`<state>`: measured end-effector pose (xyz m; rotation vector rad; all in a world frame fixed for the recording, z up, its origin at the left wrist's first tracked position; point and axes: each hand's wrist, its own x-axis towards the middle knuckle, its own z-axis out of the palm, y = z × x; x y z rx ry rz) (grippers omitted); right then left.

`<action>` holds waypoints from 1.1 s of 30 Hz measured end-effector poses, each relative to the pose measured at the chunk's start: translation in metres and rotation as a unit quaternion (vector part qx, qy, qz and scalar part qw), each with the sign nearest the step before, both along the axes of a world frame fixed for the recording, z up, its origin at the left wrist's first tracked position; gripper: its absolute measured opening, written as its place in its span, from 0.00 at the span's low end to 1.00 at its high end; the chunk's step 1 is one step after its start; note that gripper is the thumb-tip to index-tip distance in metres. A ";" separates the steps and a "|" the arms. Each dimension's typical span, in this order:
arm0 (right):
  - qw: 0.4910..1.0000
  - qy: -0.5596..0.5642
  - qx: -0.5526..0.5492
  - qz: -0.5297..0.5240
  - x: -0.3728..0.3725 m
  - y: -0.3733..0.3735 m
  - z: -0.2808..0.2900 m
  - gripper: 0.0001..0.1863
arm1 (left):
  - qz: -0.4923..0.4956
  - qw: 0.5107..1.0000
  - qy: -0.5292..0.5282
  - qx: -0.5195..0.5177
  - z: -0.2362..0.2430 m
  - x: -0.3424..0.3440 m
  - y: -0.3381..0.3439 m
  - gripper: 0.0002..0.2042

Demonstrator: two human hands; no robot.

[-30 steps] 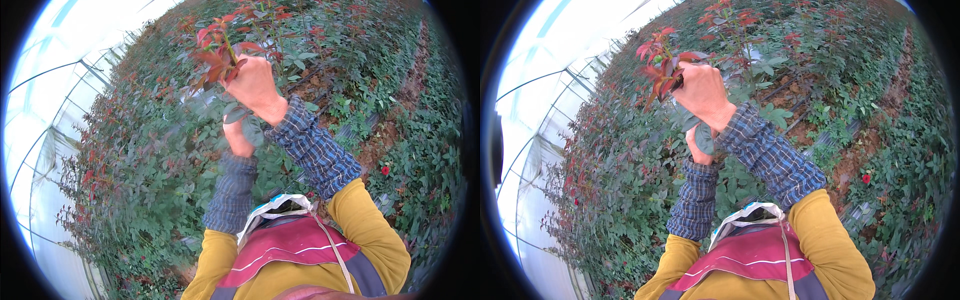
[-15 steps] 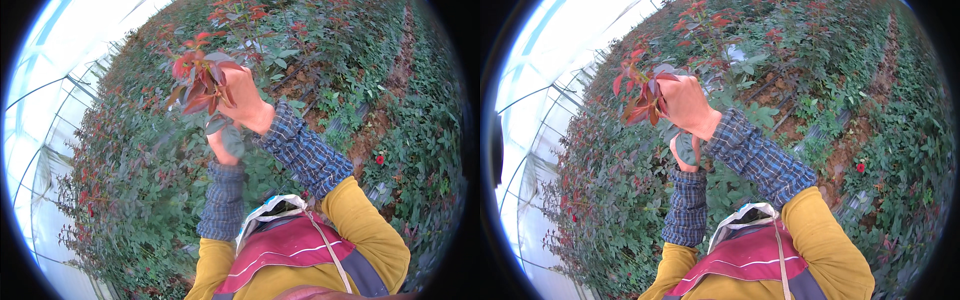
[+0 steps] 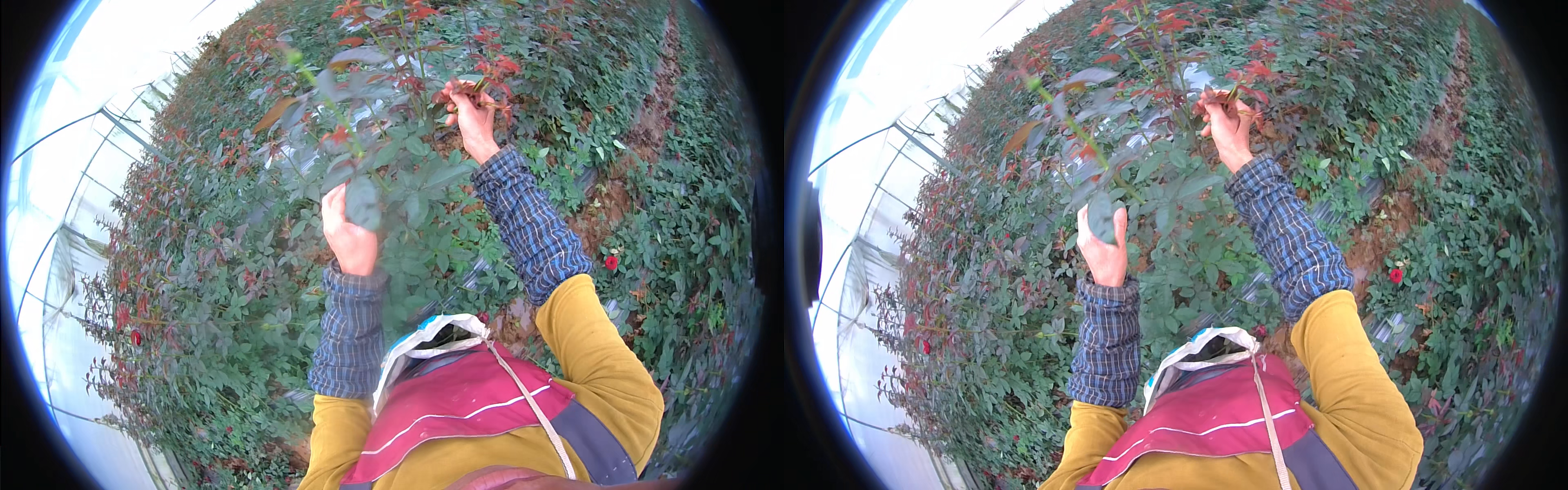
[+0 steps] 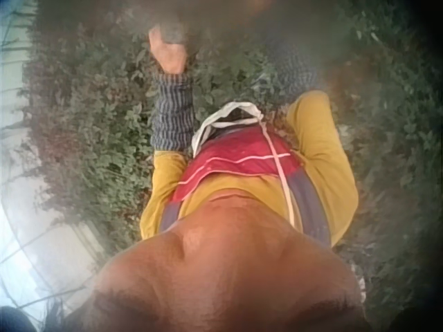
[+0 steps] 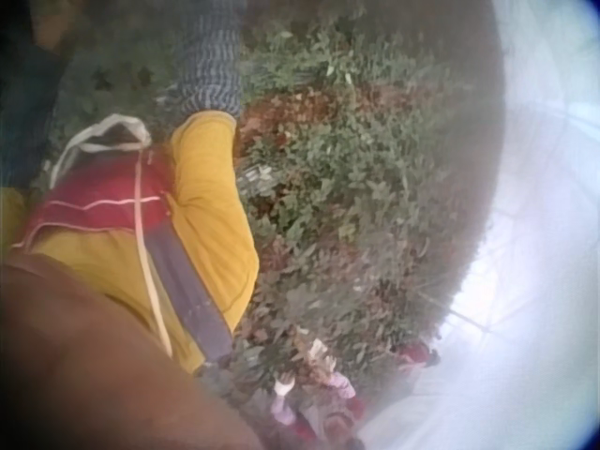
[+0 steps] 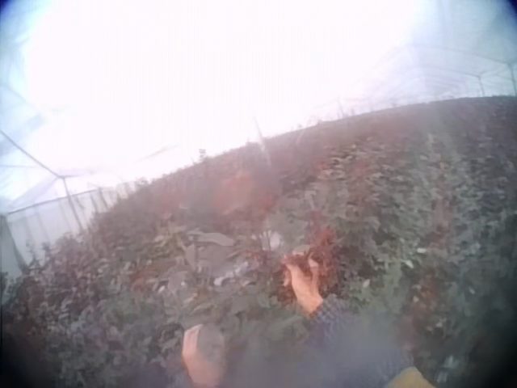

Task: The person walks through a greenhouse and repeatedly plucks red roses from bushes by hand. They remove leaves from the stems and place the cut roses into a cloth bag attached to their waist. Another worker is visible in the background performing the same task.

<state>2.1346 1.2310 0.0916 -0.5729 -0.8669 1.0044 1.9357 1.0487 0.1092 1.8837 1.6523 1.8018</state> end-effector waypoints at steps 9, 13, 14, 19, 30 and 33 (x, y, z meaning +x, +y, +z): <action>0.835 -0.535 0.058 -0.119 -0.019 0.025 -0.018 0.13 | -0.117 0.983 0.114 0.086 -0.005 0.047 -0.029 0.18; 0.809 -0.563 0.001 -0.170 -0.027 0.036 -0.033 0.14 | -0.232 0.958 0.139 0.096 -0.004 0.070 -0.036 0.18; 0.814 -0.557 -0.001 -0.168 -0.029 0.037 -0.034 0.14 | -0.235 0.958 0.138 0.089 -0.004 0.073 -0.037 0.17; 0.840 -0.510 -0.009 -0.184 -0.038 0.033 -0.044 0.15 | -0.255 0.954 0.124 0.098 -0.003 0.084 -0.032 0.16; 0.850 -0.516 -0.062 -0.083 -0.035 0.041 -0.042 0.18 | -0.279 0.945 0.136 0.104 0.001 0.100 -0.035 0.13; 0.861 -0.502 -0.068 -0.056 -0.040 0.042 -0.041 0.16 | -0.280 0.944 0.140 0.106 0.005 0.102 -0.037 0.13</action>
